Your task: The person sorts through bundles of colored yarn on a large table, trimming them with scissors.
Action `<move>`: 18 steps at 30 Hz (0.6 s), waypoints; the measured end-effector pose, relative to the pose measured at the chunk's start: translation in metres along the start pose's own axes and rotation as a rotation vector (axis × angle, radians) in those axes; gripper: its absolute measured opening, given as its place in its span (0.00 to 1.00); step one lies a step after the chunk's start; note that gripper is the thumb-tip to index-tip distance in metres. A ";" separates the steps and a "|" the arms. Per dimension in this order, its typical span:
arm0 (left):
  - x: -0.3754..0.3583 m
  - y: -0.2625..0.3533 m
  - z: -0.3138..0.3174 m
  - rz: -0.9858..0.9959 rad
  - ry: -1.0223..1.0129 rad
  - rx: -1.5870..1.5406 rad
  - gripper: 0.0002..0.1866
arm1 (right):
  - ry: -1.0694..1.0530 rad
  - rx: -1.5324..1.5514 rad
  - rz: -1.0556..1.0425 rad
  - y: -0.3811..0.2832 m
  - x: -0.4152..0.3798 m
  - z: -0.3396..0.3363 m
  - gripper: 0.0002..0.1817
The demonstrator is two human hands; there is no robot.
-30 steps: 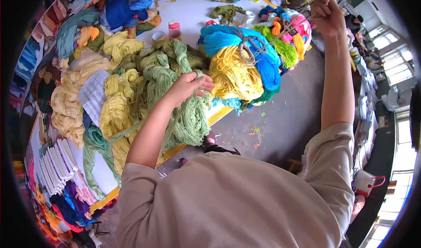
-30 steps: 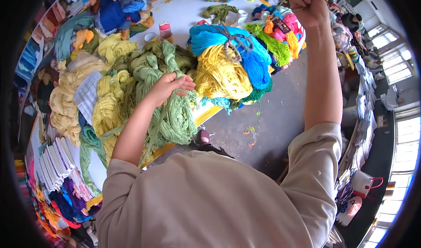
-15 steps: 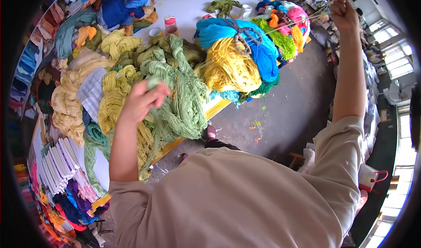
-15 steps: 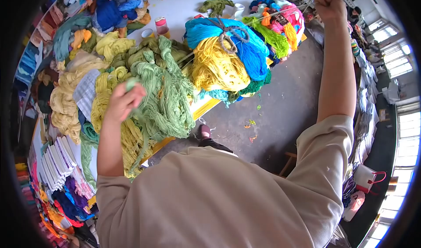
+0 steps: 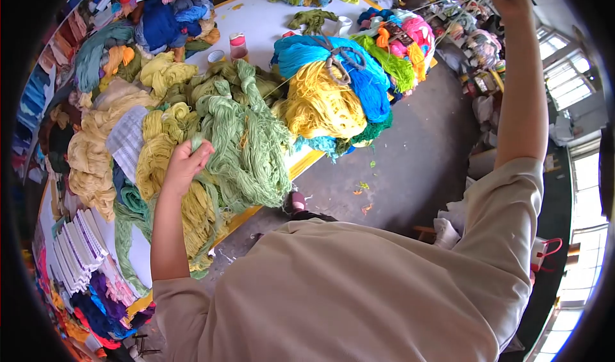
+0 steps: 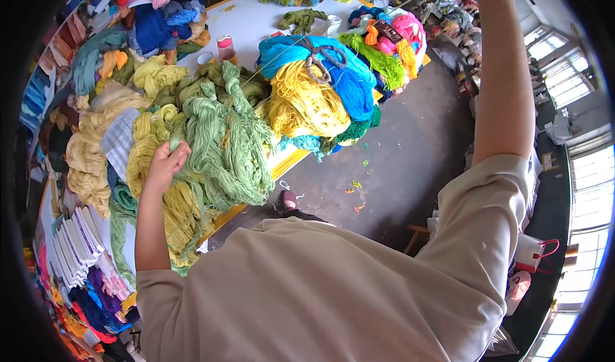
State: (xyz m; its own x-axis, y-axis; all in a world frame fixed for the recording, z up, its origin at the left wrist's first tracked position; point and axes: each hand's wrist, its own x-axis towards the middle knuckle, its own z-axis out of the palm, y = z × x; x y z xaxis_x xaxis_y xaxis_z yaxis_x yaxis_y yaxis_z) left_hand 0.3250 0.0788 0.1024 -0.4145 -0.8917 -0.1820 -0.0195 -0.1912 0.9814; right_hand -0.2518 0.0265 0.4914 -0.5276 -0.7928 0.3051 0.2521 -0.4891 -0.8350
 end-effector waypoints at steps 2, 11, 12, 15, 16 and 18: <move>0.000 -0.003 0.001 0.004 -0.002 -0.012 0.10 | -0.055 -0.027 -0.021 -0.014 -0.003 0.007 0.17; -0.071 0.012 -0.063 0.306 -0.072 -0.670 0.08 | -0.424 -0.039 0.104 -0.028 0.034 -0.075 0.13; -0.088 0.014 -0.076 0.314 -0.034 -0.726 0.09 | -0.370 0.023 0.149 -0.029 0.088 -0.118 0.13; -0.137 0.022 -0.131 0.415 -0.089 -0.886 0.12 | -0.296 0.111 0.248 0.000 0.073 -0.133 0.09; -0.156 0.024 -0.151 0.438 -0.126 -0.909 0.10 | -0.184 0.078 0.229 0.011 0.046 -0.114 0.08; -0.204 0.023 -0.197 0.501 -0.009 -0.883 0.08 | -0.076 0.062 0.245 0.030 0.012 -0.093 0.08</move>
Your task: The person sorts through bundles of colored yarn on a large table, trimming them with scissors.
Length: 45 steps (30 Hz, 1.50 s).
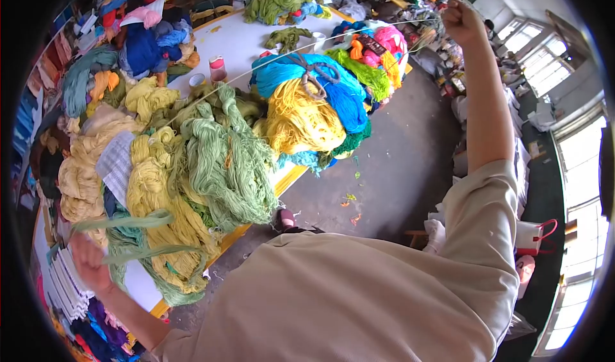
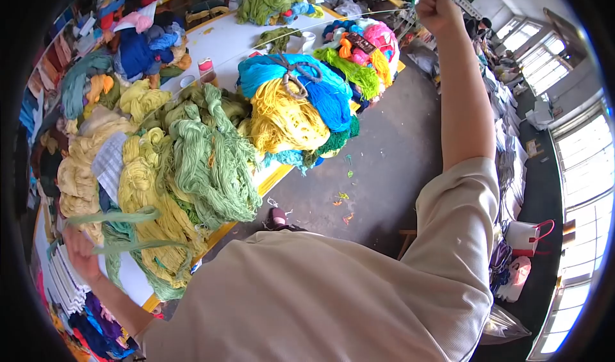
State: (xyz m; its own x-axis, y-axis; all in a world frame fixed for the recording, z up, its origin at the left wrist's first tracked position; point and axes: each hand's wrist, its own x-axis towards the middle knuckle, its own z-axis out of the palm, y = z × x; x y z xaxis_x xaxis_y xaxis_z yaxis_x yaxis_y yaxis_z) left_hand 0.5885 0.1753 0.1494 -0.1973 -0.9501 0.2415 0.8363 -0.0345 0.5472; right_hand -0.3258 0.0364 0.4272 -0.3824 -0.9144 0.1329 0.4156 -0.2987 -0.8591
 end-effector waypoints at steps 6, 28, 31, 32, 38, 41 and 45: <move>-0.128 0.167 -0.074 0.155 0.254 -0.010 0.10 | 0.017 -0.064 0.070 0.043 0.015 -0.016 0.09; 0.049 -0.140 0.176 0.033 0.180 0.224 0.30 | -0.963 0.063 0.823 0.358 -0.282 0.313 0.14; 0.057 -0.142 0.180 0.064 0.177 0.356 0.28 | -0.977 -0.050 0.782 0.362 -0.297 0.328 0.07; 0.059 -0.141 0.177 0.065 0.180 0.373 0.27 | -0.978 -0.077 0.709 0.362 -0.299 0.331 0.07; 0.063 -0.116 0.177 0.121 0.253 0.335 0.25 | -0.966 -0.118 0.630 0.373 -0.289 0.331 0.07; 0.065 -0.114 0.171 0.049 0.197 0.414 0.24 | -1.054 -0.055 0.368 0.370 -0.297 0.348 0.06; 0.071 -0.119 0.167 0.119 0.196 0.540 0.23 | -1.097 -0.042 0.251 0.388 -0.294 0.355 0.05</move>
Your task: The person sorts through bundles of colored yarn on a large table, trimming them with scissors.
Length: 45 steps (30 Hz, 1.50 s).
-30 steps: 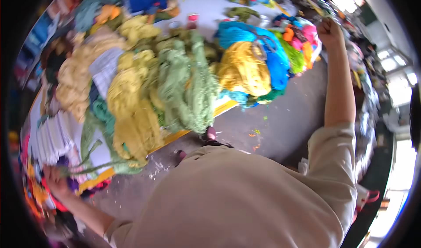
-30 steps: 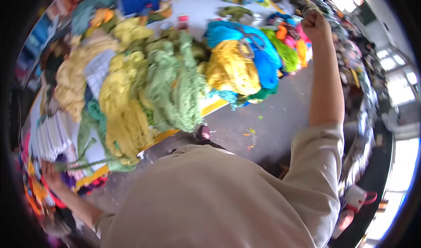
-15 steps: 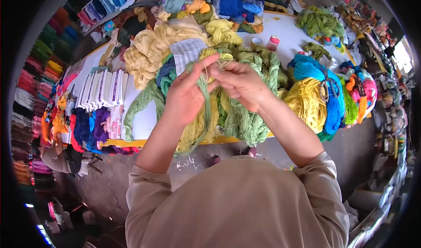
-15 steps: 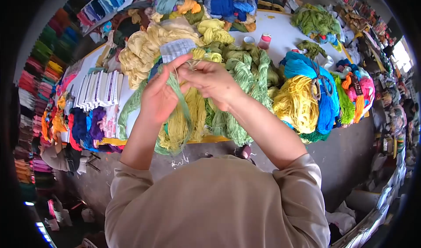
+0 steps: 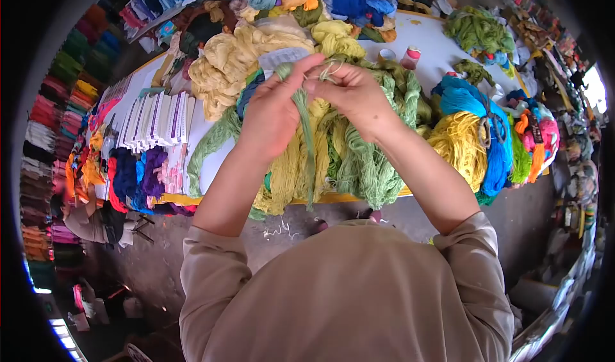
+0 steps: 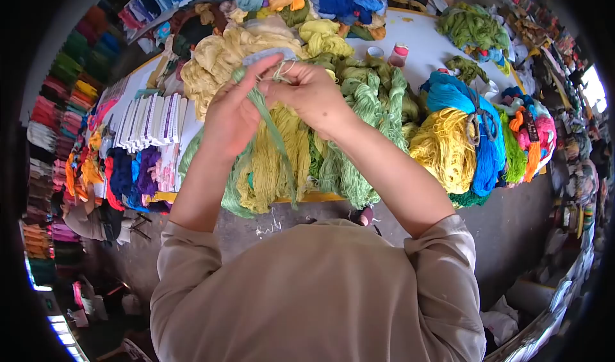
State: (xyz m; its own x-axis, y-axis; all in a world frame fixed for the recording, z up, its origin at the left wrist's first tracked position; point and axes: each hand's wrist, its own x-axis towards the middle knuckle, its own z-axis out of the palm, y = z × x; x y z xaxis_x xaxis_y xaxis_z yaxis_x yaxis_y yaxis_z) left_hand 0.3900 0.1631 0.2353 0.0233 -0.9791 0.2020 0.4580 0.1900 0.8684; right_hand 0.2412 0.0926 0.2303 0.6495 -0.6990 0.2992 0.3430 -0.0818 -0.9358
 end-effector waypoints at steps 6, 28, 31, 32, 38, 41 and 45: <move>0.014 0.044 -0.017 0.089 0.147 -0.307 0.22 | 0.051 0.036 0.176 -0.004 -0.009 -0.017 0.02; 0.014 0.213 -0.199 0.268 -0.013 -0.460 0.10 | 0.316 0.008 0.445 -0.022 -0.071 -0.174 0.13; 0.000 0.200 -0.236 0.405 0.148 -0.455 0.11 | 0.347 0.016 0.317 -0.081 -0.061 -0.199 0.15; -0.002 0.184 -0.226 0.380 0.125 -0.471 0.11 | 0.268 0.045 0.284 -0.096 -0.058 -0.209 0.15; 0.012 0.039 -0.087 0.015 0.010 -0.508 0.16 | 0.149 0.041 0.271 -0.168 -0.044 -0.191 0.18; 0.016 -0.015 -0.015 -0.101 0.056 -0.336 0.16 | 0.077 -0.036 0.271 -0.167 -0.041 -0.171 0.17; 0.033 -0.056 0.056 -0.122 -0.257 -0.223 0.24 | 0.048 -0.194 0.386 -0.152 -0.043 -0.134 0.16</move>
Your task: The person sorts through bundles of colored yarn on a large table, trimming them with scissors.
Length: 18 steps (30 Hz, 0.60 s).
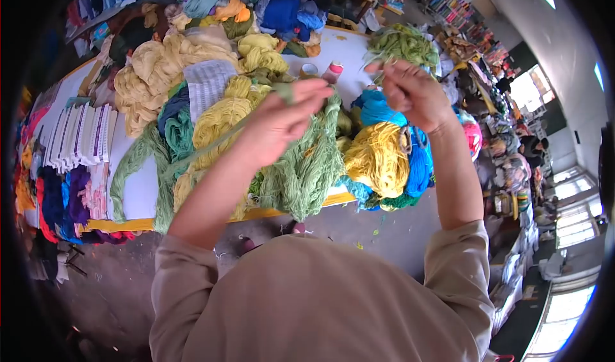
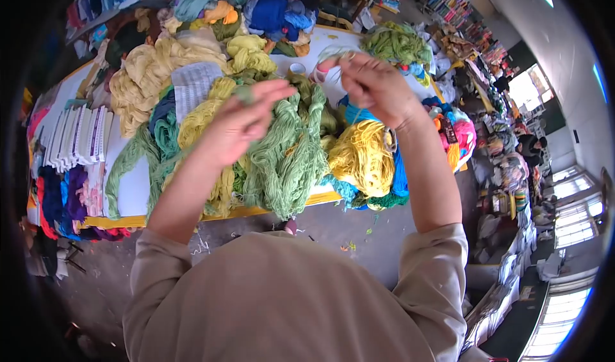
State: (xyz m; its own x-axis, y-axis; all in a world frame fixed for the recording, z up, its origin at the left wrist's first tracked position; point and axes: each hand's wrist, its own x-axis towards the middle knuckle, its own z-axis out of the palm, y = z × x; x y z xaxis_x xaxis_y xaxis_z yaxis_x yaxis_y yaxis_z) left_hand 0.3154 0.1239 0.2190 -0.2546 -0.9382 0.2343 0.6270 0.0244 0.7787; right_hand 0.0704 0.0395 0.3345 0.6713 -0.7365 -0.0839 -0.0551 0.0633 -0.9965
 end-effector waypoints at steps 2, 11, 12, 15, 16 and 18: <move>0.015 -0.016 0.027 -0.009 0.068 -0.023 0.24 | 0.008 -0.068 0.061 0.011 0.002 0.013 0.14; 0.007 0.013 -0.044 0.260 0.359 -0.205 0.05 | 0.148 -0.546 -0.076 0.056 -0.019 -0.048 0.10; 0.000 0.030 -0.056 0.272 0.412 -0.195 0.05 | 0.188 -0.533 0.012 0.050 -0.028 -0.055 0.10; -0.021 0.067 -0.100 0.313 0.445 -0.133 0.07 | 0.194 -0.494 0.063 0.055 -0.043 -0.093 0.11; -0.028 0.078 -0.110 0.337 0.514 -0.096 0.08 | 0.221 -0.514 0.048 0.059 -0.044 -0.100 0.11; -0.041 0.099 -0.131 0.373 0.624 -0.053 0.10 | 0.249 -0.527 0.003 0.070 -0.046 -0.121 0.10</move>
State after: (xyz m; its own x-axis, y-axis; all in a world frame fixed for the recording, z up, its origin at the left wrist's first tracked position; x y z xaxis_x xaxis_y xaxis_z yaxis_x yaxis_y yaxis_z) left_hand 0.4844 0.1199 0.2106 0.4405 -0.8932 0.0907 0.6290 0.3792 0.6786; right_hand -0.0536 -0.0034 0.2686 0.4802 -0.8769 -0.0214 -0.4601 -0.2311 -0.8572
